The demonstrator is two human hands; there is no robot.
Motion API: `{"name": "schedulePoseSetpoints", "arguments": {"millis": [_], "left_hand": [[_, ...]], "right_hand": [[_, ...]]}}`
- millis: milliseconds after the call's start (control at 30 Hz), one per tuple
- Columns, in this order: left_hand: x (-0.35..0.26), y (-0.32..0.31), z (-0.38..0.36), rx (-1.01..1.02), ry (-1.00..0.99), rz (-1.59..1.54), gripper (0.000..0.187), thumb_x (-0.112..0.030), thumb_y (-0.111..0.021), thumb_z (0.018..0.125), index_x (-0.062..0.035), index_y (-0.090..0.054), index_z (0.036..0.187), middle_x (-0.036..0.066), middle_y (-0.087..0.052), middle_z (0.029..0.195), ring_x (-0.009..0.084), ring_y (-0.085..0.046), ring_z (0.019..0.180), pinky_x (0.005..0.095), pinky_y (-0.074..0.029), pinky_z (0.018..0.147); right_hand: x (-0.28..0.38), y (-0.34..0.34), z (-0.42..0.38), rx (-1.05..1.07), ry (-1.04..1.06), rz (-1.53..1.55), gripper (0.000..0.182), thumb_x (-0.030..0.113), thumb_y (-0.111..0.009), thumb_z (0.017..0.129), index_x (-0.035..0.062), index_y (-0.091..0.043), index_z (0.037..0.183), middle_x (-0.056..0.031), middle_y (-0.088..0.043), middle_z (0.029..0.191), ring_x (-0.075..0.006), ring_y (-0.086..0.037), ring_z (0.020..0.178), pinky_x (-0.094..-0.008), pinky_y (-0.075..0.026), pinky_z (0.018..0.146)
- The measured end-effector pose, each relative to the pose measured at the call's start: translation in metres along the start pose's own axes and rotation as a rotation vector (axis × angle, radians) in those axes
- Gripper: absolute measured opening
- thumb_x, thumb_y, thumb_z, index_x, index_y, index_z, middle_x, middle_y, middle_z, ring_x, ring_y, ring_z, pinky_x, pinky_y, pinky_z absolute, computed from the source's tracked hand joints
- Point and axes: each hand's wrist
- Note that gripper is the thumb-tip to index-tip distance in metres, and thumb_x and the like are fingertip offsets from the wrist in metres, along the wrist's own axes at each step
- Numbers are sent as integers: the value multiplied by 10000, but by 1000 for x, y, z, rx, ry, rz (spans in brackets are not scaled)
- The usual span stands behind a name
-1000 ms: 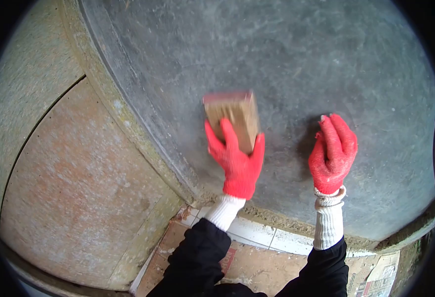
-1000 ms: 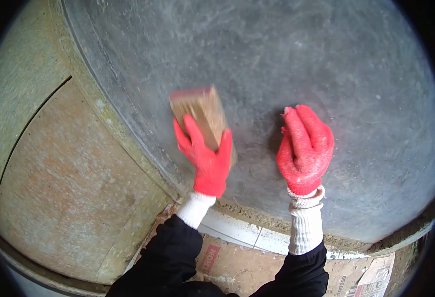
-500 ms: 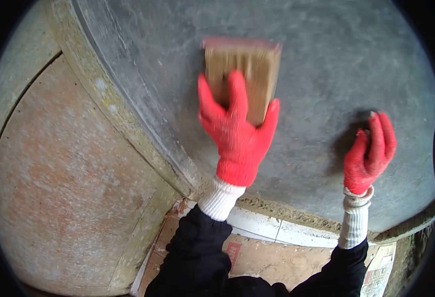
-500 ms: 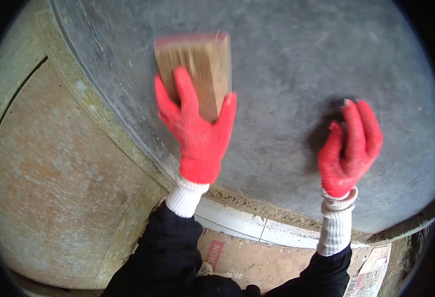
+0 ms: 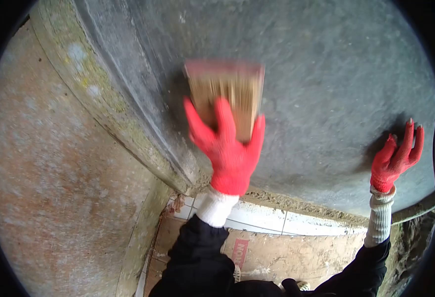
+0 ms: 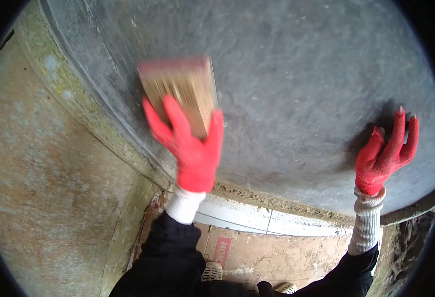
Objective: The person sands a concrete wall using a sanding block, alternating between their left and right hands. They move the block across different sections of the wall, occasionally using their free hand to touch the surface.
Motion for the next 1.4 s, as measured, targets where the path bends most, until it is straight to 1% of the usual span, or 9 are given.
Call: {"name": "schedulePoseSetpoints", "arguments": {"millis": [300,433,500,633,833,1000,1167,1333,1400], "left_hand": [[76,-28,-179,45,-36,-155,578,-296,-821,728,-226,-535,1226,293,-322,1386,468,-421,1143,558,-390,841],[18,-2,-82,161,1030,-1302,786,-318,-738,821,-225,-263,1442,366,-177,1448,497,-369,1221,613,-351,916],[12,0,-6,-3,-85,-99,627,-356,-799,725,-214,-536,1276,348,-253,1438,492,-397,1201,564,-348,917],[17,-4,3,-57,-116,-37,619,-377,-799,712,-183,-542,1241,358,-237,1448,502,-387,1214,539,-358,907],[100,-22,-218,68,49,-192,666,-253,-839,714,-111,-470,1250,333,-274,1427,472,-427,1189,566,-432,867],[73,-12,-88,22,252,-359,773,-333,-755,808,-188,-343,1445,372,-170,1465,533,-315,1249,600,-370,942],[59,10,15,-47,-114,-5,811,-272,-744,814,-105,-288,1464,337,-93,1503,503,-235,1345,546,-290,1053],[128,-16,-163,80,45,-129,734,-366,-798,763,-45,-379,1272,381,-122,1481,551,-264,1308,617,-318,998],[132,-9,-216,270,226,-98,819,-325,-787,789,-17,-280,1354,329,-98,1508,488,-266,1336,517,-313,1061]], "right_hand": [[-2,0,7,-38,2,-110,443,118,-534,869,-23,-563,1289,-254,-533,1297,-395,-506,1207,-445,-393,1005],[-8,-3,9,-46,21,-118,437,107,-540,861,-30,-569,1275,-250,-543,1289,-397,-518,1185,-453,-403,994],[-8,-3,5,-45,39,-114,436,104,-540,860,-34,-568,1273,-248,-547,1285,-399,-525,1173,-453,-407,990],[-14,-4,9,-54,77,-100,428,91,-546,854,-38,-575,1261,-241,-554,1281,-400,-541,1149,-450,-417,979],[-9,-1,8,-36,67,-136,444,104,-538,857,-41,-559,1277,-243,-556,1284,-405,-531,1167,-457,-406,994],[-15,-4,8,-32,94,-100,431,92,-563,854,-42,-566,1264,-230,-566,1278,-393,-534,1165,-451,-410,990],[-23,-4,8,-35,156,-149,408,72,-584,837,-52,-585,1226,-220,-601,1228,-390,-569,1115,-442,-444,953],[-19,0,13,-25,146,-126,399,69,-587,829,-52,-596,1209,-208,-617,1206,-387,-583,1091,-439,-454,945],[-20,0,12,-14,148,-131,405,67,-585,822,-48,-598,1210,-200,-626,1198,-386,-589,1083,-433,-454,945]]}}
Point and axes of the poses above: each hand's wrist, its own z-axis towards the middle knuckle, its own y-axis out of the back of the hand, x = y × z
